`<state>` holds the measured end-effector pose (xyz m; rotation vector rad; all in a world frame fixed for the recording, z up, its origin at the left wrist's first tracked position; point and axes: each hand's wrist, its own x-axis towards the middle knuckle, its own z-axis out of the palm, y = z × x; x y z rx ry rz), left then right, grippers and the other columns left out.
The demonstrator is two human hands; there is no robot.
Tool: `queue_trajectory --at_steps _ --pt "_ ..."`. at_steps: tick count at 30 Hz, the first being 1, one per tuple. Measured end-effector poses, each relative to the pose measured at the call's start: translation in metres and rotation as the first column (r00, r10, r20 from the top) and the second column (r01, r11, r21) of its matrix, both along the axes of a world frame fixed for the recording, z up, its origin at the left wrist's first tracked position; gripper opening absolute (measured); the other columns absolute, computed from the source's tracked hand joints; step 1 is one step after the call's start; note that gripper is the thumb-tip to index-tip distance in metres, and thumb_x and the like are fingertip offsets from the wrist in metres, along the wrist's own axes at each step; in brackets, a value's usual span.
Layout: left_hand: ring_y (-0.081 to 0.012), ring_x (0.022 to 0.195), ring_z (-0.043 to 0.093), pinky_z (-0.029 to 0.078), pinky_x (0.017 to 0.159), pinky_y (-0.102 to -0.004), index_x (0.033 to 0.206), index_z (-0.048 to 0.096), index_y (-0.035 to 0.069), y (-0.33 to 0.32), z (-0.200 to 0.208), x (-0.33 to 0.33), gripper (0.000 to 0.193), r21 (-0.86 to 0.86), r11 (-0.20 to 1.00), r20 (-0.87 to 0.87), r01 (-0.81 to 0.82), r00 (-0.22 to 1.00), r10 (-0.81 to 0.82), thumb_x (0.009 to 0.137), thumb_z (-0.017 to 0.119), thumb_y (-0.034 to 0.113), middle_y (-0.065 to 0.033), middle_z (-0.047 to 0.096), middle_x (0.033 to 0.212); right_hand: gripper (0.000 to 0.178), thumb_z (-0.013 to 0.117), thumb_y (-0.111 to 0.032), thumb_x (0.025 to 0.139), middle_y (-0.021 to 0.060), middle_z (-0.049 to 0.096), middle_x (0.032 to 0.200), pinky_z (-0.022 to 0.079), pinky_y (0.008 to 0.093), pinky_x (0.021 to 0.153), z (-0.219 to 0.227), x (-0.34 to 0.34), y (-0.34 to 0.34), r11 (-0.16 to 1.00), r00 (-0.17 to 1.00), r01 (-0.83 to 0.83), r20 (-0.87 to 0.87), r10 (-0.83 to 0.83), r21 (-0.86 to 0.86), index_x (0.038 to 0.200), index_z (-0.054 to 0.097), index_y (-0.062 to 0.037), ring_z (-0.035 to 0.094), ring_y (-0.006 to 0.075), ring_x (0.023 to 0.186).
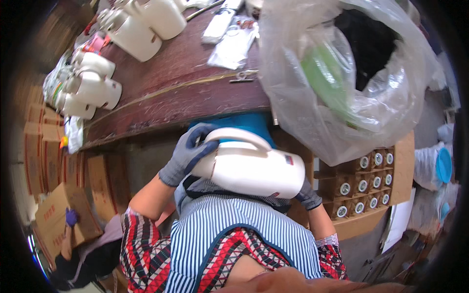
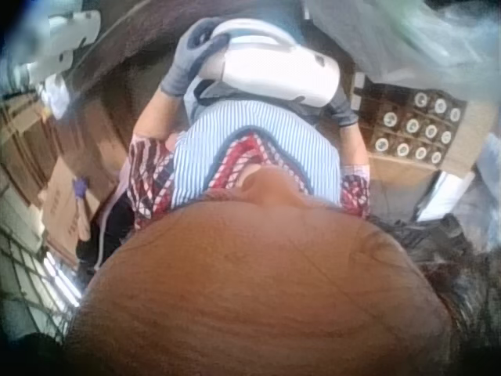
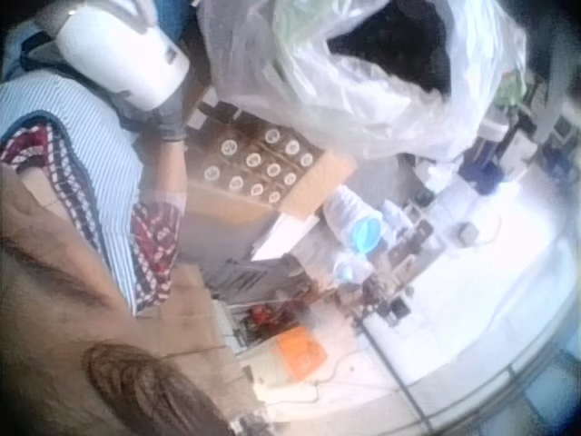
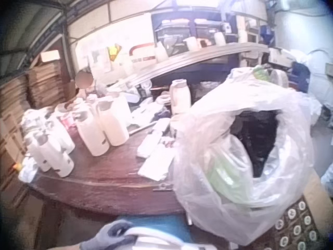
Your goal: The person repeatedly assembles white thermos flasks by inserting the inner stainless steel bottle into the outer shell, then securing the black lid and cap. Completed units are placed on the table alongside other finished thermoses.
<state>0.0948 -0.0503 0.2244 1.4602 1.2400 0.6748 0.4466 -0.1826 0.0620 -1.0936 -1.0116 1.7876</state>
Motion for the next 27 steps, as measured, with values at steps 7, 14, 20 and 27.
queue_trajectory --at_steps 7,14,20,27 --pt "-0.0214 0.107 0.065 0.053 0.096 -0.0352 0.127 0.062 0.003 -0.005 -0.057 -0.029 0.035 -0.028 0.985 0.497 -0.171 0.852 0.162 0.097 0.069 0.018 -0.0084 0.066 0.11 0.064 0.067 -0.038 0.096 0.0248 0.072 0.106 0.057 0.044 0.084 0.154 0.013 0.062 0.887 0.748 -0.258 0.66 -0.067 0.382 0.147 0.049 -0.0039 0.072 0.0395 0.097" --pt "-0.0277 0.125 0.061 0.05 0.109 -0.0444 0.148 0.045 0.006 0.021 -0.054 0.016 0.044 -0.421 0.907 0.778 -0.01 0.51 0.366 0.109 0.053 0.026 -0.0125 0.061 0.137 0.055 0.064 -0.038 0.099 0.0129 0.069 0.076 0.053 0.0365 0.057 0.277 -0.067 0.148 0.182 0.379 -0.715 0.592 -0.711 0.676 0.131 0.06 0.0068 0.068 0.0231 0.06" --pt "-0.0258 0.122 0.062 0.051 0.107 -0.0425 0.146 0.048 0.006 0.011 -0.084 -0.035 0.044 -0.414 0.902 0.734 -0.118 0.543 0.408 0.108 0.055 0.026 -0.0119 0.063 0.134 0.027 0.061 -0.034 0.1 0.0143 0.076 0.094 0.057 0.0365 0.073 0.327 -0.014 0.25 0.61 0.596 -0.237 0.609 -0.523 0.756 0.114 0.074 -0.0148 0.074 0.0299 0.078" --pt "-0.0235 0.119 0.063 0.053 0.105 -0.0403 0.143 0.051 0.005 0.042 -0.116 -0.072 0.043 -0.442 0.896 0.699 -0.048 0.607 0.378 0.106 0.058 0.026 -0.0112 0.064 0.131 0.056 0.066 -0.039 0.083 0.0229 0.071 0.12 0.051 0.048 0.097 0.147 0.225 0.463 0.794 -0.282 -0.299 0.746 -0.603 0.529 0.125 0.068 -0.0018 0.066 0.0415 0.113"
